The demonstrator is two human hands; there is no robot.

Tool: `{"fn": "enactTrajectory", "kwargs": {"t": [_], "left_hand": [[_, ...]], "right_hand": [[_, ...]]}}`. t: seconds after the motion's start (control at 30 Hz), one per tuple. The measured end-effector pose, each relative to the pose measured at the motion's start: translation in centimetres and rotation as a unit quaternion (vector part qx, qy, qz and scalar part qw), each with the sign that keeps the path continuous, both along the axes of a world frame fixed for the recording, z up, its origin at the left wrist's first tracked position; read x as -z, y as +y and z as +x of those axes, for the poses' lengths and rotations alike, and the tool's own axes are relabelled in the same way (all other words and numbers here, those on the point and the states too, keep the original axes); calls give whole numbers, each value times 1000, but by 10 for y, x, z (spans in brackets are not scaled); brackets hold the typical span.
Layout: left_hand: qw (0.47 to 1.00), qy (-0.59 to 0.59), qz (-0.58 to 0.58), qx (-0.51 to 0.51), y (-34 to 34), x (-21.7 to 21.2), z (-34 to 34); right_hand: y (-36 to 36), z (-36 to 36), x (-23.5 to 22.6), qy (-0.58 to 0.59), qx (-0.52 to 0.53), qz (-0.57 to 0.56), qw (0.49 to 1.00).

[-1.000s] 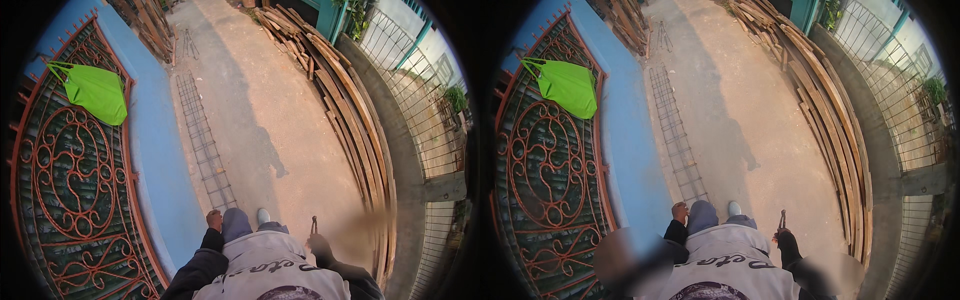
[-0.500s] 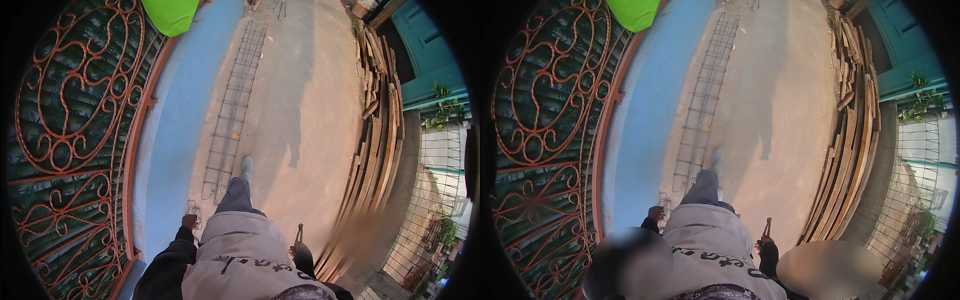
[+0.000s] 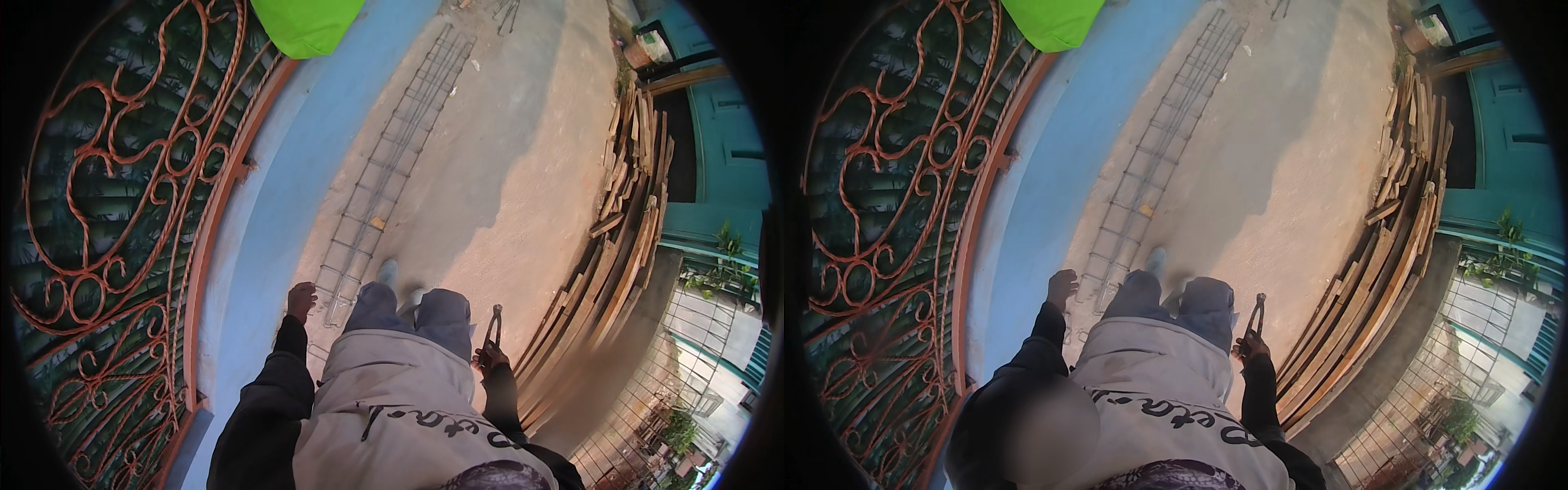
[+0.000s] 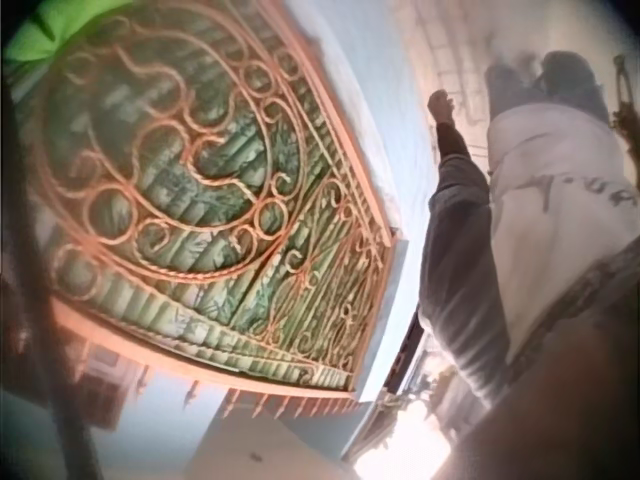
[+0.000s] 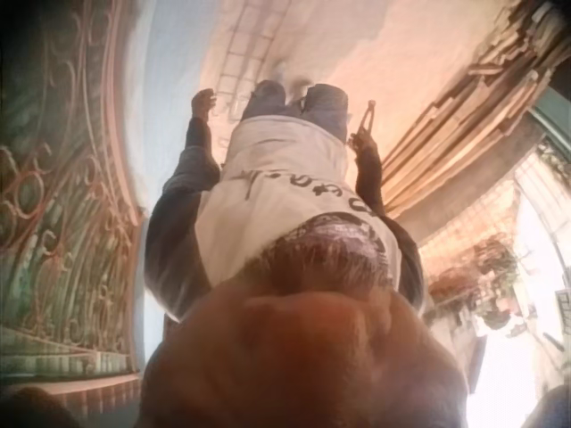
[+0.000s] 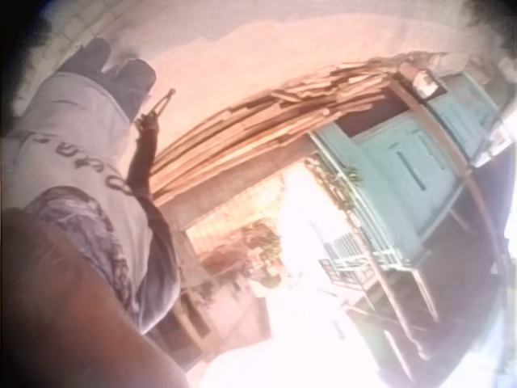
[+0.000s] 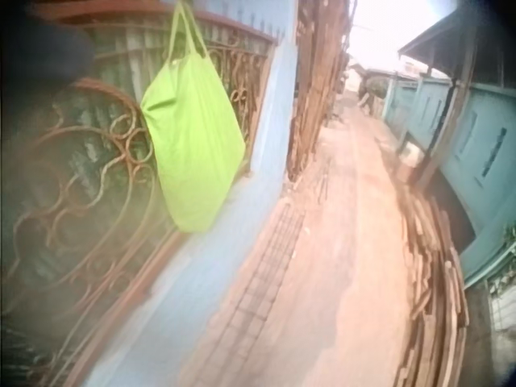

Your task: The person sits on a concrete floor and uses pliers to twist wire ties, securing a rectangular metal grid to a larger wire mesh. They repeatedly pick up ties, wrap them around the grid intersections, and twist them tight with pliers.

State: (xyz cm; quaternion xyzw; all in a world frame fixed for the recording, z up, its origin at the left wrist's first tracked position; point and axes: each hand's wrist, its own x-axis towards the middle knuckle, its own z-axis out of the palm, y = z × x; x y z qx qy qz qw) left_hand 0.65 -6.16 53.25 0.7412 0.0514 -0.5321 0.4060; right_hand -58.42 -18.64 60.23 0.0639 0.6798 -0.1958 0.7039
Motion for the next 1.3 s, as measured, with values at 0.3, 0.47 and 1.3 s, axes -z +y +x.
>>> {"fn": "enactTrajectory", "kwargs": {"t": [0.3, 0.47, 1.3], "left_hand": [[1000, -11, -11, 5, -141, -11, -65], [997, -42, 53, -35, -140, 8, -107], [974, 33, 99, -200, -408, 37, -184]], "right_hand": [[-78, -70, 33, 136, -206, 122, 961], [-178, -91, 80, 219, -326, 77, 916], [-621, 206, 82, -42, -567, -29, 822]]}}
